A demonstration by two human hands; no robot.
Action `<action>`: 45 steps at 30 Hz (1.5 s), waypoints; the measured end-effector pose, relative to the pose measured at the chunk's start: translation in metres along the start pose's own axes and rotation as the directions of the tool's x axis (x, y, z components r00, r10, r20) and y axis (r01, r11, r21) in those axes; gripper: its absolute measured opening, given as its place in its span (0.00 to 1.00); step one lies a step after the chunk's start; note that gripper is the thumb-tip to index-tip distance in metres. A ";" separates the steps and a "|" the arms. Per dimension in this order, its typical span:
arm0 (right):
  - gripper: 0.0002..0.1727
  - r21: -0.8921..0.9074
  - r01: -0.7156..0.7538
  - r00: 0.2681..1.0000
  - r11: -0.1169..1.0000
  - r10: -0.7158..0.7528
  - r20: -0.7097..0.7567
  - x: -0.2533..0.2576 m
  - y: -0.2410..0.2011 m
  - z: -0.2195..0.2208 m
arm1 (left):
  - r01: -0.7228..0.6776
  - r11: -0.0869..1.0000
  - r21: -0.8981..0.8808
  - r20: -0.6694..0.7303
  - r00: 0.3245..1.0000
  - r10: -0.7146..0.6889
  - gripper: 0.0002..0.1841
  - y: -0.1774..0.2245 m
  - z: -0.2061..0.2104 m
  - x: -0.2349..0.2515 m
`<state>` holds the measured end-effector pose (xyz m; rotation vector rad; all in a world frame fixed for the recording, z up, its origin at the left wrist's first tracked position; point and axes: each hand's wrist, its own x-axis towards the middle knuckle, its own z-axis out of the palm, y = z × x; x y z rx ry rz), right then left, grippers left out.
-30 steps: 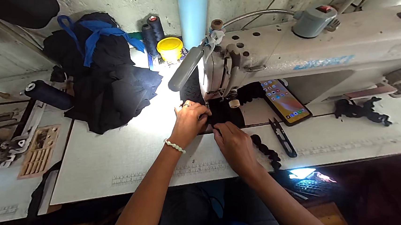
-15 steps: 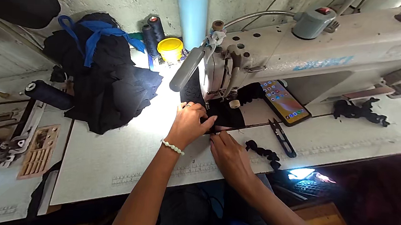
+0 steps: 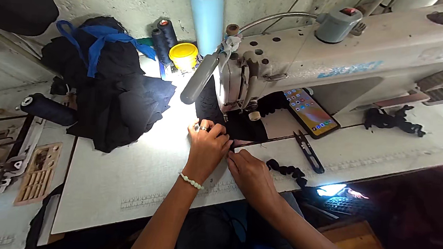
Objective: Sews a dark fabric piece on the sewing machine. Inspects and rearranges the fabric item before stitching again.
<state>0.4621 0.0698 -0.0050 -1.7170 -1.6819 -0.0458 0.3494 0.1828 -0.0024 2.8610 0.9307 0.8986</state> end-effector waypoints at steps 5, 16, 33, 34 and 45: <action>0.09 0.002 -0.006 1.000 1.000 0.006 0.003 0.001 0.001 0.001 | 0.050 0.998 -0.037 0.018 0.999 -0.049 0.09 0.003 -0.002 -0.009; 0.12 0.135 -0.380 0.914 0.915 0.348 0.210 0.060 0.027 -0.010 | 0.094 0.975 -0.202 0.191 0.980 -0.055 0.14 -0.007 -0.014 -0.013; 0.12 0.012 -0.507 0.792 0.862 0.461 0.400 0.088 0.019 -0.009 | 0.246 0.938 -0.244 0.177 0.962 -0.206 0.09 -0.021 0.003 0.025; 0.10 0.033 -0.503 0.802 0.864 0.452 0.391 0.087 0.021 -0.009 | 0.258 0.930 -0.262 0.188 0.959 -0.213 0.09 -0.021 0.002 0.024; 0.05 0.284 -0.679 0.708 0.677 0.505 0.493 0.097 0.037 -0.015 | 0.321 0.920 -0.226 0.215 0.937 -0.274 0.05 -0.018 0.002 0.034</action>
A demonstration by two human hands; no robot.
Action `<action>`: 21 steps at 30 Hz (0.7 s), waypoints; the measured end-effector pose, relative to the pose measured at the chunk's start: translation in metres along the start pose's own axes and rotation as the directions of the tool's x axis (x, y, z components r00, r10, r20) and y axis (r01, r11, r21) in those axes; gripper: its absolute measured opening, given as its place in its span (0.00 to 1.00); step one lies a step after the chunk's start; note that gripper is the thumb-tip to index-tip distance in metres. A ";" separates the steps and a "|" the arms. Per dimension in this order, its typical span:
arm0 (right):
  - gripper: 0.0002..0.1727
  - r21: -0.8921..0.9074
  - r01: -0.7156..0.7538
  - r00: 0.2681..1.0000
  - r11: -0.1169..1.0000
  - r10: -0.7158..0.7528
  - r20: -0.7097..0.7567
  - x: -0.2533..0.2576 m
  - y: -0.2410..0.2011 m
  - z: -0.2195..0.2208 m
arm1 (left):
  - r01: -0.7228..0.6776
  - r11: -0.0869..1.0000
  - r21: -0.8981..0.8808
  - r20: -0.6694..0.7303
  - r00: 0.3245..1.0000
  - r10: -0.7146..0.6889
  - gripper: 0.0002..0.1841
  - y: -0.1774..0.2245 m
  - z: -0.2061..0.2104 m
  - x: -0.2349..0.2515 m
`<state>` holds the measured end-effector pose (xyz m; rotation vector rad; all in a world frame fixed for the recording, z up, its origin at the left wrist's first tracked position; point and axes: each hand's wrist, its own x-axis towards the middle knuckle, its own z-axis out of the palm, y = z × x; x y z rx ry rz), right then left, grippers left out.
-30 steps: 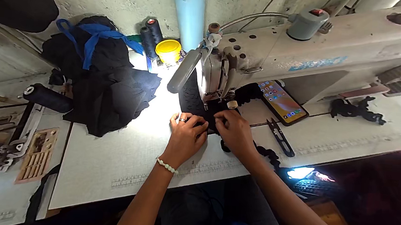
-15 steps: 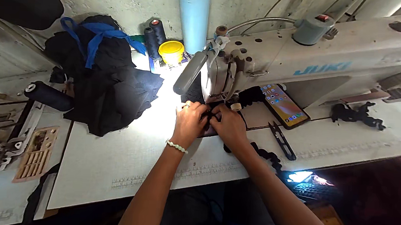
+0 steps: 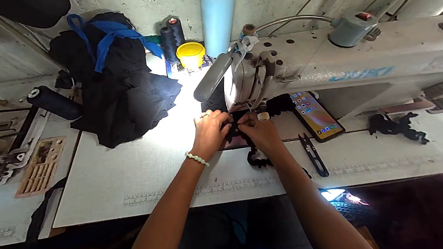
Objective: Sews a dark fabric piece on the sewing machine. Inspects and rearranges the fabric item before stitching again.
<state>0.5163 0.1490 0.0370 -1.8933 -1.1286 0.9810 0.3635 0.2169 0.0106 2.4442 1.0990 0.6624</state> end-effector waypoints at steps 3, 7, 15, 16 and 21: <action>0.06 -0.011 -0.041 0.998 0.999 0.041 0.038 0.002 -0.004 -0.001 | 0.004 1.000 -0.030 -0.023 1.000 -0.005 0.04 -0.004 0.002 -0.002; 0.12 -0.076 -0.048 0.999 0.996 0.046 -0.017 0.002 -0.008 0.005 | 0.012 1.000 -0.026 -0.043 0.999 -0.014 0.05 -0.004 0.005 -0.003; 0.08 -0.345 0.034 0.973 0.938 -0.111 -0.205 -0.006 -0.009 0.022 | -0.078 0.994 0.074 -0.107 0.991 0.086 0.06 -0.005 0.010 -0.003; 0.08 -0.382 0.103 0.949 0.918 -0.206 -0.240 -0.007 -0.004 0.025 | -0.078 0.994 0.072 -0.123 0.989 0.087 0.05 -0.005 0.011 -0.004; 0.05 -0.604 0.364 0.706 0.709 -0.633 -0.318 -0.004 0.026 0.042 | -0.067 0.998 0.005 -0.131 0.989 0.067 0.05 -0.007 0.010 -0.004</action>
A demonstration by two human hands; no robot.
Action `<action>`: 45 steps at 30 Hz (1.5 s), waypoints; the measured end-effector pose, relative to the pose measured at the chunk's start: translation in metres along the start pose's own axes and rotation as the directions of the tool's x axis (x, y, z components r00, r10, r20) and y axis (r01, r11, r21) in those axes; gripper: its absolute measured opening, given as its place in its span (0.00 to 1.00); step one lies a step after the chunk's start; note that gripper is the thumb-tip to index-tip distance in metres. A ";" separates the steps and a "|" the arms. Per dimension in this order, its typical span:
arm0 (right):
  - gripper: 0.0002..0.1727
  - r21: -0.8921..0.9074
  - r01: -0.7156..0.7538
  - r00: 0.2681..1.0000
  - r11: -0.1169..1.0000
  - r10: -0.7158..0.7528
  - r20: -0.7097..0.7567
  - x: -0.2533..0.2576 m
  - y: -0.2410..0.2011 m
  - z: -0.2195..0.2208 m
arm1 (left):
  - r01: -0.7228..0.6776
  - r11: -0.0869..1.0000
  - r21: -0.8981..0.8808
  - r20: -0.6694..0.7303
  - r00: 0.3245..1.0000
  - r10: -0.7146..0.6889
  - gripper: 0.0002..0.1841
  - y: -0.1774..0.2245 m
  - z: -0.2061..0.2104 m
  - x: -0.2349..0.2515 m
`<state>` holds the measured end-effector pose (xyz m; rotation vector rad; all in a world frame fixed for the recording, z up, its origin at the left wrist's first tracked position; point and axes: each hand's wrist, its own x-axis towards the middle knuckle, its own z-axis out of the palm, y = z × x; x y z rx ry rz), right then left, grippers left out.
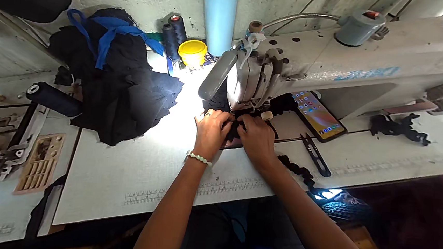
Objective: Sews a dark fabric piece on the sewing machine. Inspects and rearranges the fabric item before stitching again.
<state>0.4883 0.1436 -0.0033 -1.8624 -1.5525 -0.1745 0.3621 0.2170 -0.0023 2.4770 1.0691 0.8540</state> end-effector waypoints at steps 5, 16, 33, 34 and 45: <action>0.04 -0.100 0.248 0.967 0.964 -0.239 0.090 -0.019 0.000 -0.009 | -0.019 1.000 0.019 0.053 0.998 0.018 0.05 0.001 -0.004 0.000; 0.08 -0.112 0.270 0.963 0.956 -0.267 0.035 -0.048 -0.010 -0.020 | -0.377 0.919 0.117 0.041 0.926 0.374 0.09 0.012 -0.013 -0.007; 0.11 -0.159 0.300 0.953 0.941 -0.301 0.018 -0.086 -0.016 -0.052 | -0.181 0.974 0.137 0.029 0.984 0.179 0.14 0.012 -0.011 -0.015; 0.11 -0.157 0.307 0.951 0.939 -0.308 0.016 -0.086 -0.017 -0.053 | -0.169 0.972 0.164 0.012 0.985 0.169 0.13 0.014 -0.008 -0.015; 0.10 0.244 -0.164 0.884 0.956 0.033 0.466 0.011 0.019 -0.053 | -0.183 0.929 0.322 -0.050 0.976 0.210 0.09 0.017 0.002 -0.030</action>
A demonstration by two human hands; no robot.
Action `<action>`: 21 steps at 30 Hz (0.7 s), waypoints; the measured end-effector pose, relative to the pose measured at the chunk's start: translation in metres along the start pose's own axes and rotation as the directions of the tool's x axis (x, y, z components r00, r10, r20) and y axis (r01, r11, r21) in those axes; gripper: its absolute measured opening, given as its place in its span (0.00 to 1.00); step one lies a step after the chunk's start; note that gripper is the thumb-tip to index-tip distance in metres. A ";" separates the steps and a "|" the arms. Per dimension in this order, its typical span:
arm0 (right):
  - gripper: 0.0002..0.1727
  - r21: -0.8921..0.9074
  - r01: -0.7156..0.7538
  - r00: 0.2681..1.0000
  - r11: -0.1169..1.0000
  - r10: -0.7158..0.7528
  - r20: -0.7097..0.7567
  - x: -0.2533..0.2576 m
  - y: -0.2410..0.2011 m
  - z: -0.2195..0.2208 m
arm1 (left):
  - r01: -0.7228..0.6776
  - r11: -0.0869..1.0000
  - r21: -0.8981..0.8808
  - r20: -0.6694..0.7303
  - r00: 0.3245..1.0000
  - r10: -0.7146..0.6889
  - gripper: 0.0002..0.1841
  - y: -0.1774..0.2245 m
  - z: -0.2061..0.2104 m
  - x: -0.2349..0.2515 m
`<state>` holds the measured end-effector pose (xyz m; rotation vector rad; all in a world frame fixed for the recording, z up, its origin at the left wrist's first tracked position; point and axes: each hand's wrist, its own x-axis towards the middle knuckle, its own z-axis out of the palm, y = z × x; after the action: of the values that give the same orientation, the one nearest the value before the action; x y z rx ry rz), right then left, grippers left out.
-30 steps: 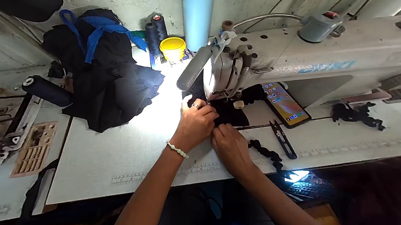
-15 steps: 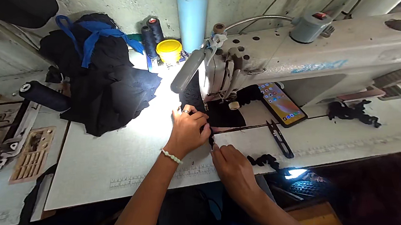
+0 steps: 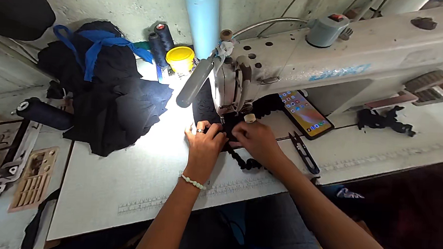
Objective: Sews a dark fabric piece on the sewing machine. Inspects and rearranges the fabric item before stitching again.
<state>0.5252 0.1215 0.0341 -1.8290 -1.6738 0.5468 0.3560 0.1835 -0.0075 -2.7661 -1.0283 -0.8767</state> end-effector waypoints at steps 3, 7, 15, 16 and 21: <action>0.11 0.034 -0.190 0.980 0.981 0.187 0.061 0.035 -0.002 0.003 | -0.021 1.000 0.014 -0.011 1.000 0.021 0.10 0.000 -0.001 0.000; 0.14 0.037 -0.344 0.935 0.938 0.338 0.111 0.048 -0.013 0.007 | -0.014 0.999 0.051 -0.023 1.000 0.016 0.10 0.001 -0.001 -0.001; 0.14 0.049 -0.272 0.962 0.961 0.272 0.020 0.045 -0.008 0.012 | 0.016 0.999 0.042 -0.020 1.000 -0.015 0.10 0.000 0.000 -0.002; 0.13 0.025 -0.248 0.968 0.968 0.249 -0.018 0.044 -0.006 0.016 | 0.017 0.999 0.038 -0.017 1.000 -0.016 0.10 0.000 0.000 -0.002; 0.08 -0.051 0.041 0.958 0.998 -0.054 -0.283 0.027 0.009 0.026 | -0.002 0.999 0.037 -0.003 1.000 0.002 0.13 0.000 0.000 -0.003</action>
<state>0.5177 0.1515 0.0112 -1.7971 -1.5400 0.2138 0.3546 0.1819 -0.0090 -2.7341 -1.0299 -0.8531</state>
